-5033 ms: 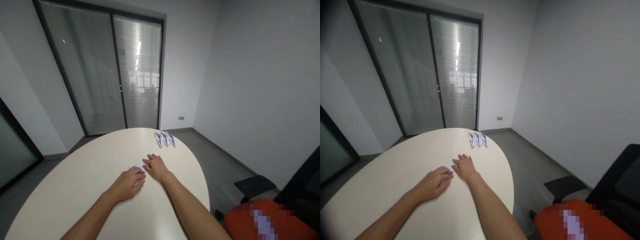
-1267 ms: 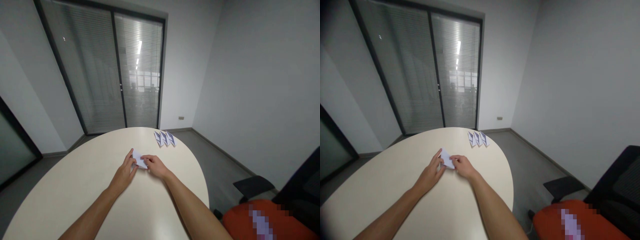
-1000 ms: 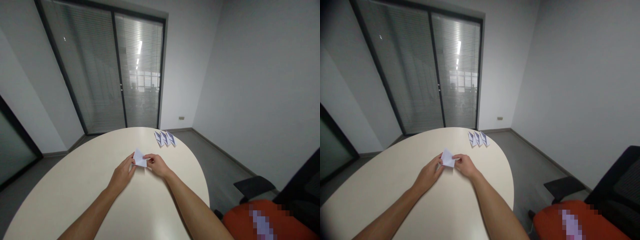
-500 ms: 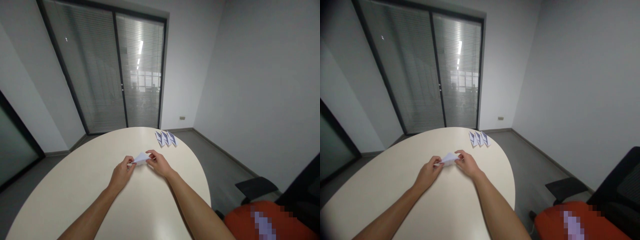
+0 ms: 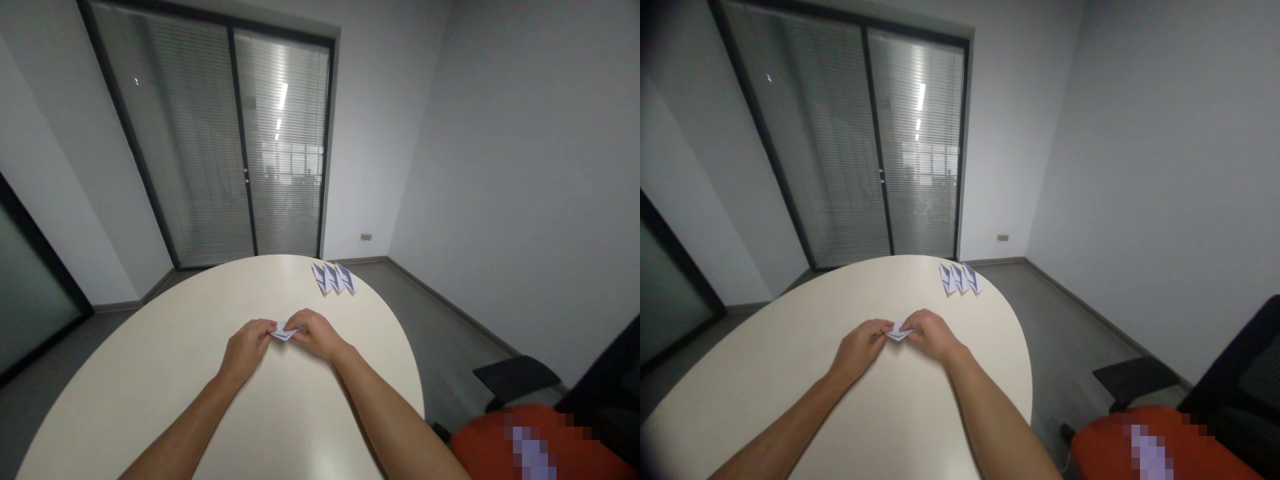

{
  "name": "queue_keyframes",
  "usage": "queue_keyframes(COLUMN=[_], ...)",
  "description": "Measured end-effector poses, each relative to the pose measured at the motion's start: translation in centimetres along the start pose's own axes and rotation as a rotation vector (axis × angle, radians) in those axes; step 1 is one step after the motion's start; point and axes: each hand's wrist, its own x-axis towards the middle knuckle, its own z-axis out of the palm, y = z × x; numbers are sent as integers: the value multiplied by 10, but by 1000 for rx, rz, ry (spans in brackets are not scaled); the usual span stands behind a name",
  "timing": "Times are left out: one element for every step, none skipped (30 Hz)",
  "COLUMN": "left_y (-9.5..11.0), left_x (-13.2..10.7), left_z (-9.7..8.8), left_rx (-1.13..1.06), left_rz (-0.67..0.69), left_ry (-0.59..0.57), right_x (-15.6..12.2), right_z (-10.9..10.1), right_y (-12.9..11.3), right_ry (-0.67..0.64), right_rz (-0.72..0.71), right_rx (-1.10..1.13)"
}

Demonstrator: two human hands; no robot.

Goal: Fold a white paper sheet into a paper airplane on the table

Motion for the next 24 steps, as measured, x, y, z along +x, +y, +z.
queue_keyframes(left_y=[-1,-2,-3,-4,-4,-5,-5,-5,-4,-3,-1,1,3,4,6,6,6,6,5,3,2,2,1,1], left_x=[0,-1,-1,-1,-1,-2,-2,-2,-2,-3,-3,-3,-3,-4,-4,-4,-5,-5,-6,-6,-7,-7,-7,-7], left_z=[1,1,2,3,3,4,4,5,5,5,5,6,6,8,9,11,13,16,18,20,23,24,26,27], left_rx=[10,20,32,43,52,60,67,75,83,91,99,106,111,114,116,118,122,128,136,145,159,174,190,204], left_rz=[2,2,-1,-7,-12,-15,-15,-15,-16,-19,-23,-25,-22,-14,-4,5,9,9,8,9,9,7,2,-4], left_ry=[-11,-28,-47,-66,-89,-115,-145,-172,-194,-206,-205,-191,-170,-146,-121,-100,-83,-74,-73,-79,-90,-104,-118,-129], right_x=[0,-1,-1,-2,-3,-3,-4,-4,-4,-3,-3,-2,-2,-1,-1,-1,-2,-2,-3,-4,-5,-5,-6,-6], right_z=[0,0,0,0,0,0,0,0,0,1,1,2,3,5,6,8,10,13,15,17,19,20,21,22], right_y=[1,2,3,3,4,4,3,3,1,0,-2,-5,-7,-9,-10,-11,-11,-11,-9,-8,-6,-5,-4,-3], right_ry=[-19,-42,-68,-94,-121,-145,-164,-178,-186,-191,-188,-177,-159,-141,-133,-139,-158,-188,-223,-255,-280,-302,-322,-336], right_rz=[-5,-6,-4,0,4,6,5,1,0,6,23,49,78,100,109,105,97,92,98,118,143,168,187,199], right_rx=[-27,-57,-88,-119,-146,-168,-185,-198,-208,-216,-224,-231,-235,-237,-239,-245,-257,-271,-286,-297,-299,-295,-287,-279])
